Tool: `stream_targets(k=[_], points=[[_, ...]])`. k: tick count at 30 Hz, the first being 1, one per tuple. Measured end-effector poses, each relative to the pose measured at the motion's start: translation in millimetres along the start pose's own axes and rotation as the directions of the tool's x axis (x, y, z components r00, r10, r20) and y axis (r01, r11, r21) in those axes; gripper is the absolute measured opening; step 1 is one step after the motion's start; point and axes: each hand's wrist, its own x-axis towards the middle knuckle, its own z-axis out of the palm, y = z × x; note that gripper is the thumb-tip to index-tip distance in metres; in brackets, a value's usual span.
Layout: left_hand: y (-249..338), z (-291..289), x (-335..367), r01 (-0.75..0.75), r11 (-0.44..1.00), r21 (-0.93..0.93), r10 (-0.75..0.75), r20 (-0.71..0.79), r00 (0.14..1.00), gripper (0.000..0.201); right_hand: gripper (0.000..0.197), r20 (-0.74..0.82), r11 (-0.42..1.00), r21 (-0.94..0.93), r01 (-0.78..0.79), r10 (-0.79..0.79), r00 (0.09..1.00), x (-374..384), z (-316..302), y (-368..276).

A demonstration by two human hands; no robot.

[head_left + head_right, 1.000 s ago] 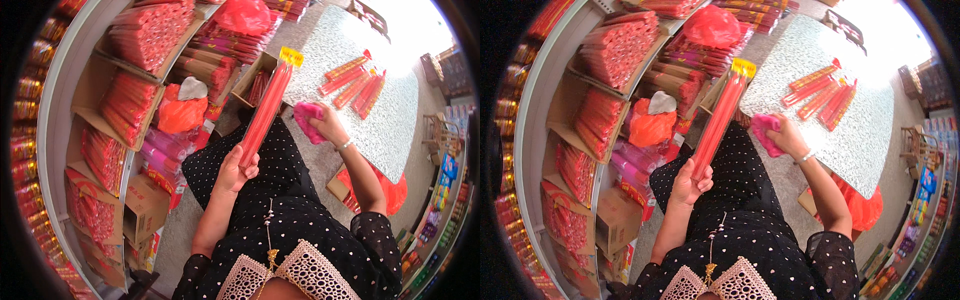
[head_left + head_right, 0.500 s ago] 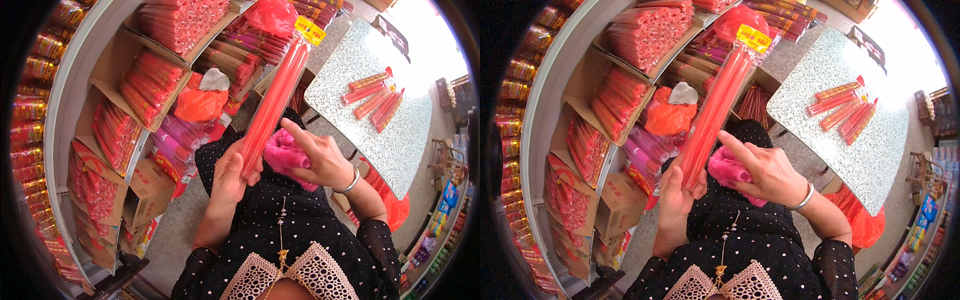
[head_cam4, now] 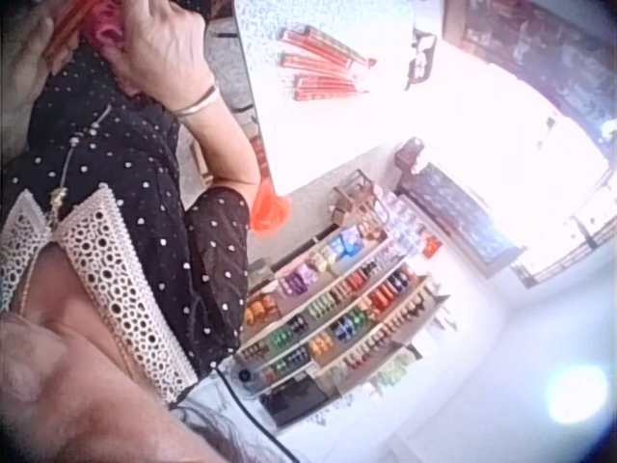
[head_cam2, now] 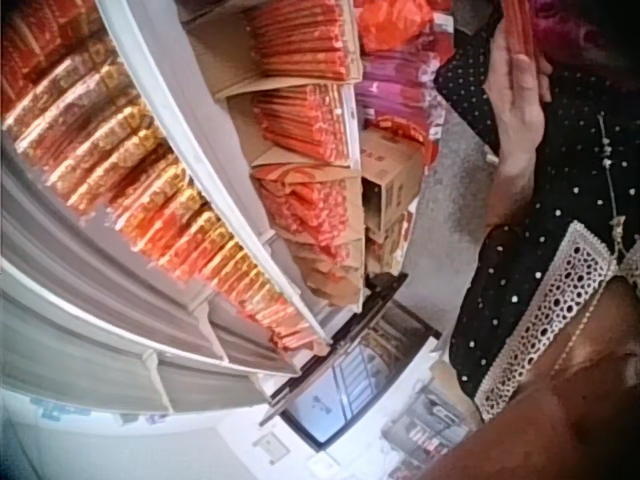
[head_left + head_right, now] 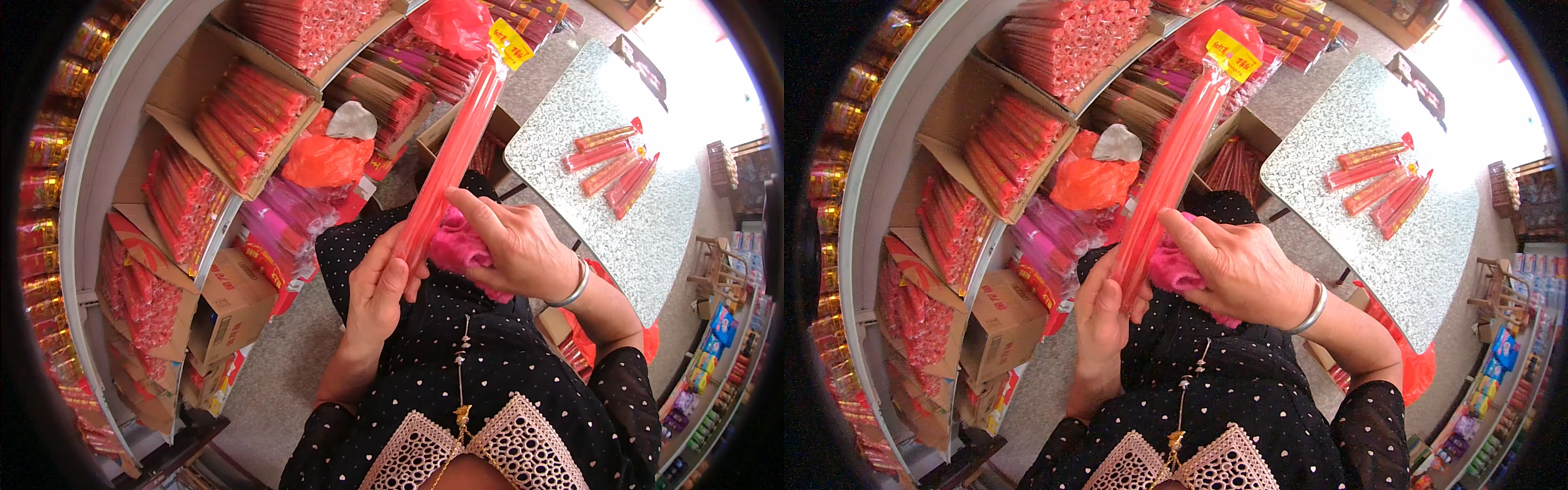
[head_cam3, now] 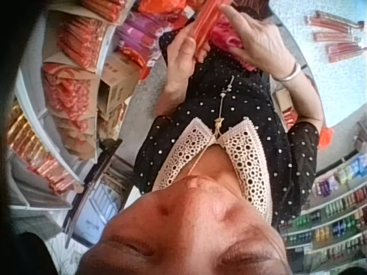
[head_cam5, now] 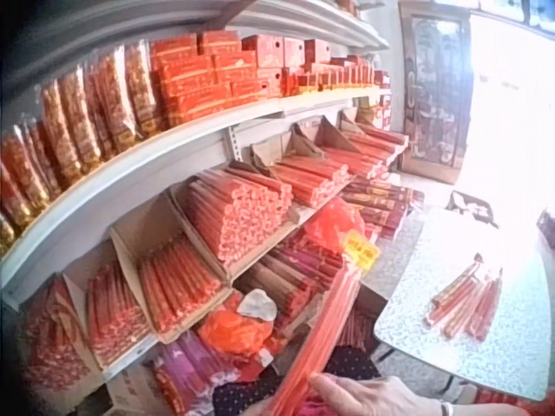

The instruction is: The person wipes packages of red candles with a cloth, taking them from boxes and shelves and placing them on a table.

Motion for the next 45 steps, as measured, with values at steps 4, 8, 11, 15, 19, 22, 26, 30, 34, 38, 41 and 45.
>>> stream_targets(k=[4, 8, 11, 15, 19, 22, 26, 30, 34, 38, 41, 45], points=[[5.3, -1.9, -3.2, -0.030, 0.995, 0.096, 0.031, -0.009, 0.999, 0.044, 0.067, 0.034, 1.000, 0.007, -0.005, 0.005, 0.999, 4.5, -0.6, -4.5], [5.0, -6.9, -4.9, -0.062, 0.990, 0.126, 0.061, 0.012, 0.998, 0.044, 0.066, 0.041, 0.999, 0.030, 0.026, -0.028, 0.999, 7.4, 1.0, -10.9], [1.3, -7.1, -5.2, -0.064, 0.998, 0.009, 0.064, -0.018, 0.998, 0.045, 0.066, 0.122, 0.998, 0.013, 0.063, -0.064, 0.991, 7.7, -0.6, -17.1], [1.3, -6.5, -7.7, -0.042, 0.996, -0.074, 0.039, -0.039, 0.998, 0.046, 0.069, 0.106, 0.999, 0.005, 0.050, -0.050, 0.993, 8.0, -0.3, -17.0], [3.8, -7.8, -9.3, -0.033, 0.997, -0.066, 0.031, -0.024, 0.999, 0.047, 0.072, 0.101, 0.999, -0.041, -0.020, 0.024, 0.995, 11.3, -7.2, -13.2], [5.4, -7.9, -9.6, -0.048, 0.998, -0.045, 0.047, -0.019, 0.999, 0.048, 0.070, 0.073, 0.996, -0.079, 0.029, -0.023, 0.997, 14.1, -10.0, -16.5], [4.2, -8.1, -11.0, -0.047, 0.999, -0.021, 0.046, -0.008, 0.999, 0.048, 0.067, 0.108, 0.994, -0.071, 0.085, -0.077, 0.991, 14.1, -9.6, -19.1], [1.3, -6.6, -12.7, -0.029, 0.999, -0.030, 0.028, -0.021, 0.999, 0.047, 0.048, 0.131, 0.991, -0.058, 0.124, -0.115, 0.985, 11.0, -3.5, -23.2], [1.7, -6.3, -13.1, 0.004, 0.998, -0.063, -0.005, -0.020, 1.000, 0.046, 0.068, 0.140, 0.993, -0.070, 0.096, -0.085, 0.987, 7.4, -7.0, -16.5], [4.1, -6.3, -11.1, -0.012, 0.998, -0.057, 0.011, -0.021, 1.000, 0.045, 0.073, 0.115, 0.992, -0.121, 0.037, -0.023, 0.993, 11.1, -17.6, -15.6], [5.1, -4.7, -10.2, -0.030, 0.999, -0.044, 0.029, -0.013, 0.999, 0.045, 0.073, 0.120, 0.994, -0.098, 0.046, -0.034, 0.992, 10.2, -16.3, -15.2], [2.2, -4.2, -10.5, -0.019, 0.999, -0.035, 0.018, -0.020, 1.000, 0.045, 0.066, 0.174, 0.992, -0.074, 0.098, -0.084, 0.981, 9.6, -11.3, -15.7]])
